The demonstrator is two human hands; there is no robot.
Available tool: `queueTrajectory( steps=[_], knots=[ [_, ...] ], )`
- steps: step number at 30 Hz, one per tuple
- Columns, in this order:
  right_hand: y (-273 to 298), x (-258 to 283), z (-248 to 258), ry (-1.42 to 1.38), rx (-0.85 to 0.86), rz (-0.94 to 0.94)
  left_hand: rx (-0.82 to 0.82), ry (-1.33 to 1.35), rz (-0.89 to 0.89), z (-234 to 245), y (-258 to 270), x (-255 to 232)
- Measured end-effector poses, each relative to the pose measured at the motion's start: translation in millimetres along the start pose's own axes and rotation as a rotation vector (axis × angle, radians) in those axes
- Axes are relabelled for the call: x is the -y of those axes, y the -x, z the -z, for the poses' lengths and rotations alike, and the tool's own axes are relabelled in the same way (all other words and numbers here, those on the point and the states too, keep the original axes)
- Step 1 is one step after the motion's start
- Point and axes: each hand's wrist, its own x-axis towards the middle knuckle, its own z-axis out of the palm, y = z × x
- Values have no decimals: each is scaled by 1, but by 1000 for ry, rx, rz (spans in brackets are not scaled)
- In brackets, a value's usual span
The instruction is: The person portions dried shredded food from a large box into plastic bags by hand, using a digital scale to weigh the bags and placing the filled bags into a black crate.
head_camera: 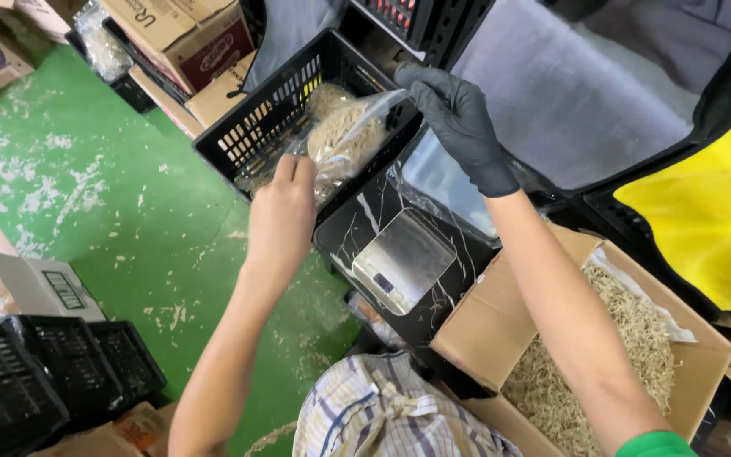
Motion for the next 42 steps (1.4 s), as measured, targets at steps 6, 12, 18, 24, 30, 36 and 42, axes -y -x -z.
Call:
queueTrajectory(
  steps=[6, 12, 18, 24, 30, 36, 42],
  knots=[
    [113, -176, 36, 779, 284, -522, 658, 245, 385, -182, 39, 4],
    [233, -287, 39, 1217, 205, -467, 783, 296, 342, -199, 107, -7],
    [211, -219, 36, 1154, 89, -183, 666, 382, 303, -154, 104, -32],
    [171, -135, 70, 1294, -150, 210, 310, 721, 124, -97, 58, -56],
    [169, 64, 121, 991, 304, 189, 246, 990, -146, -16, -15, -97],
    [200, 180, 157, 473, 572, 19, 1169, 1838, -635, -26, -17, -174],
    [267, 156, 217, 618, 214, -263, 1165, 1982, -130, -42, 56, -220]
  ],
)
